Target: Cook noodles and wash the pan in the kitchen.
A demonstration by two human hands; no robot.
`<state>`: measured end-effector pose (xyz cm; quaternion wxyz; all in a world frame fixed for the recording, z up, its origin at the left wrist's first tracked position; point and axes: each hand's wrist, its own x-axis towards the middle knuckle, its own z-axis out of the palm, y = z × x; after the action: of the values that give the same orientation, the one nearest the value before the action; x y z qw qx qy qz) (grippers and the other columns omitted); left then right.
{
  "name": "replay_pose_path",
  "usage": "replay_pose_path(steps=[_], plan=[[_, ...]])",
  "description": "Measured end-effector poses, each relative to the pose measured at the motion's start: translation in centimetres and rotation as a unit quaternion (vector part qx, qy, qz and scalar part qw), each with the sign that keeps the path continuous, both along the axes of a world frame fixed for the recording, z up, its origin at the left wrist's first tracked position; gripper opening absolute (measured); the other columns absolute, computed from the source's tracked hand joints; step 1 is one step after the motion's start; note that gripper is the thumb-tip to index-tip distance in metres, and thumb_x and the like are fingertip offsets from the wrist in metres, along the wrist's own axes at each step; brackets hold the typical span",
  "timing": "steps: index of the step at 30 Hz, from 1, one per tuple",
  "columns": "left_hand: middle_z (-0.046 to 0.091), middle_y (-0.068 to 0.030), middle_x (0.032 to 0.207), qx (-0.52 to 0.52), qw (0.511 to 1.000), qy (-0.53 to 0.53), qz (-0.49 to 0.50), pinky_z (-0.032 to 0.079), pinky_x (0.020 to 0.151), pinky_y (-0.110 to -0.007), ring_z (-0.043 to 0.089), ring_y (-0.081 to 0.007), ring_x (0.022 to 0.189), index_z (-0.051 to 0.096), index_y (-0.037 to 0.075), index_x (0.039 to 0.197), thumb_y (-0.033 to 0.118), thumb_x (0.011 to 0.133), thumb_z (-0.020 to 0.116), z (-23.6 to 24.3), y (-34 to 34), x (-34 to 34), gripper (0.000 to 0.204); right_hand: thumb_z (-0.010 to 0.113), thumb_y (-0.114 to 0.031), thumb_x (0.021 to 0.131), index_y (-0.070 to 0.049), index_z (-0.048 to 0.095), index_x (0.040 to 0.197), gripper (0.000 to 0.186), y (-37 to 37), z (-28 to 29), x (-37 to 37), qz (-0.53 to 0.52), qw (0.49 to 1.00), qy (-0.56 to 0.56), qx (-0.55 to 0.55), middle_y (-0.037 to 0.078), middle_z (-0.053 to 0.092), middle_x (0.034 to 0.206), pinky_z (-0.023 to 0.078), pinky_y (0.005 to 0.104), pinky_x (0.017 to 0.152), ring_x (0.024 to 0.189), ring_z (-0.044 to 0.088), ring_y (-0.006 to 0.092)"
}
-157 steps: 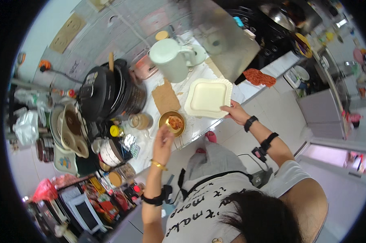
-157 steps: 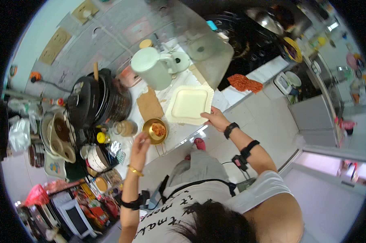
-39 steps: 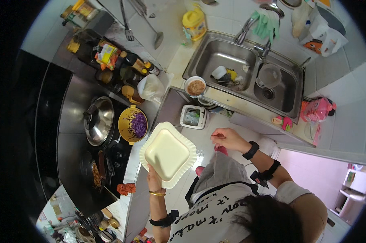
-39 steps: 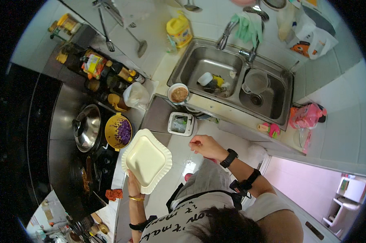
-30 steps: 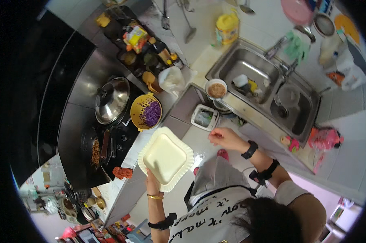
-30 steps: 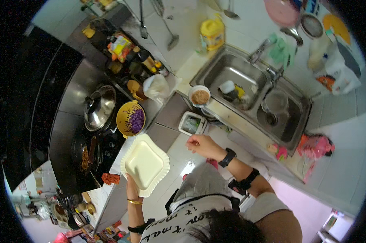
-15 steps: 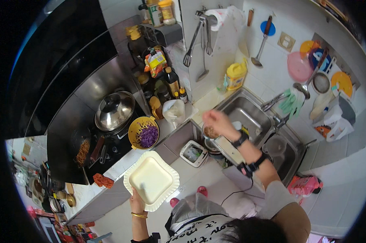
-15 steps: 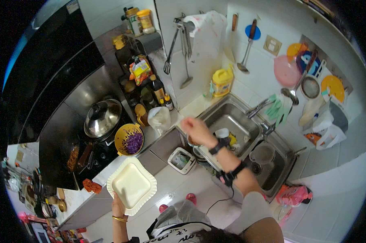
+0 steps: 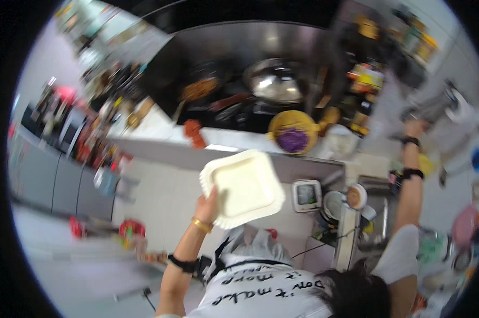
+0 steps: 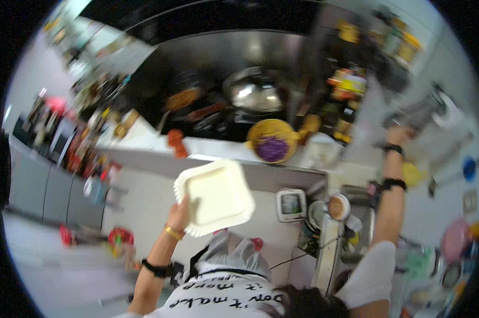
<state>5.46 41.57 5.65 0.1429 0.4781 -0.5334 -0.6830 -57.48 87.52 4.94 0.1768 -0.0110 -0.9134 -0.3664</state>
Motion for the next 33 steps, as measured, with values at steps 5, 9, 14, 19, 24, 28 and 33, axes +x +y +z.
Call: replay_pose_path(steps=[5, 9, 14, 19, 24, 28, 33], plan=[[0.064, -0.0087, 0.1, 0.022, 0.998, 0.039, 0.044, 0.052, 0.072, -0.029, 0.062, -0.0143, 0.084, 0.057, -0.005, 0.114, 0.04, 0.091, 0.059, -0.4, -1.0, 1.0, 0.05, 0.052, -0.026, 0.091, 0.007, 0.049, 0.116, 0.042, 3.5, 1.7, -2.9, 0.078, 0.782, 0.249, -0.566, 0.028, 0.054, 0.117, 0.041, 0.0465, 0.094, 0.109, 0.052, 0.0434], [0.064, -0.0099, 0.102, 0.045, 0.997, 0.034, 0.052, 0.052, 0.073, -0.029, 0.063, -0.016, 0.084, 0.056, -0.006, 0.115, 0.042, 0.091, 0.06, -0.3, -1.4, 1.0, 0.053, 0.051, -0.032, 0.093, 0.008, 0.044, 0.122, 0.049, 2.4, 3.0, -0.8, 0.176, 0.735, 0.242, -0.609, 0.029, 0.051, 0.123, 0.04, 0.0451, 0.096, 0.113, 0.05, 0.0419], [0.064, -0.0103, 0.102, 0.072, 0.995, 0.035, 0.056, 0.052, 0.076, -0.03, 0.063, -0.0164, 0.088, 0.055, -0.006, 0.116, 0.043, 0.091, 0.059, 0.4, -2.5, 0.6, 0.055, 0.06, -0.017, 0.087, 0.01, 0.034, 0.123, 0.052, -1.1, 5.6, 5.8, 0.267, 0.698, 0.232, -0.622, 0.033, 0.051, 0.116, 0.042, 0.0468, 0.092, 0.105, 0.053, 0.043], [0.063, -0.0116, 0.104, 0.063, 0.995, 0.033, 0.069, 0.052, 0.076, -0.031, 0.063, -0.0173, 0.088, 0.054, -0.006, 0.116, 0.044, 0.091, 0.059, -1.2, -3.8, 0.9, 0.057, 0.061, -0.015, 0.081, 0.005, 0.038, 0.104, 0.039, -1.8, 2.4, 10.5, 0.269, 0.728, 0.28, -0.566, 0.026, 0.058, 0.088, 0.046, 0.0503, 0.068, 0.079, 0.058, 0.0429], [0.063, -0.0122, 0.105, 0.054, 0.997, 0.028, 0.057, 0.053, 0.078, -0.032, 0.063, -0.0183, 0.09, 0.053, -0.007, 0.118, 0.047, 0.09, 0.057, -1.4, -6.3, 1.7, 0.06, 0.053, -0.038, 0.093, 0.005, 0.047, 0.12, 0.051, 1.3, -3.2, 13.6, 0.251, 0.753, 0.209, -0.571, 0.024, 0.054, 0.119, 0.042, 0.0428, 0.09, 0.106, 0.054, 0.0376], [0.063, -0.0112, 0.105, 0.059, 0.996, 0.01, 0.06, 0.054, 0.077, -0.031, 0.064, -0.0178, 0.089, 0.053, -0.006, 0.117, 0.049, 0.091, 0.056, -0.9, -9.5, 2.5, 0.061, 0.053, -0.04, 0.095, 0.002, 0.053, 0.112, 0.045, -0.1, -3.1, 21.6, 0.161, 0.647, 0.013, -0.745, 0.012, 0.055, 0.09, 0.043, 0.0314, 0.071, 0.08, 0.054, 0.0204], [0.064, -0.0127, 0.102, 0.051, 0.997, 0.004, 0.055, 0.054, 0.074, -0.032, 0.064, -0.0195, 0.086, 0.054, -0.008, 0.114, 0.048, 0.09, 0.057, -2.6, -16.1, 2.6, 0.061, 0.057, -0.026, 0.094, -0.001, 0.056, 0.103, 0.027, -8.8, 2.7, 33.1, 0.392, 0.746, -0.046, -0.537, 0.001, 0.046, 0.067, 0.036, 0.0228, 0.055, 0.058, 0.044, 0.0079]])
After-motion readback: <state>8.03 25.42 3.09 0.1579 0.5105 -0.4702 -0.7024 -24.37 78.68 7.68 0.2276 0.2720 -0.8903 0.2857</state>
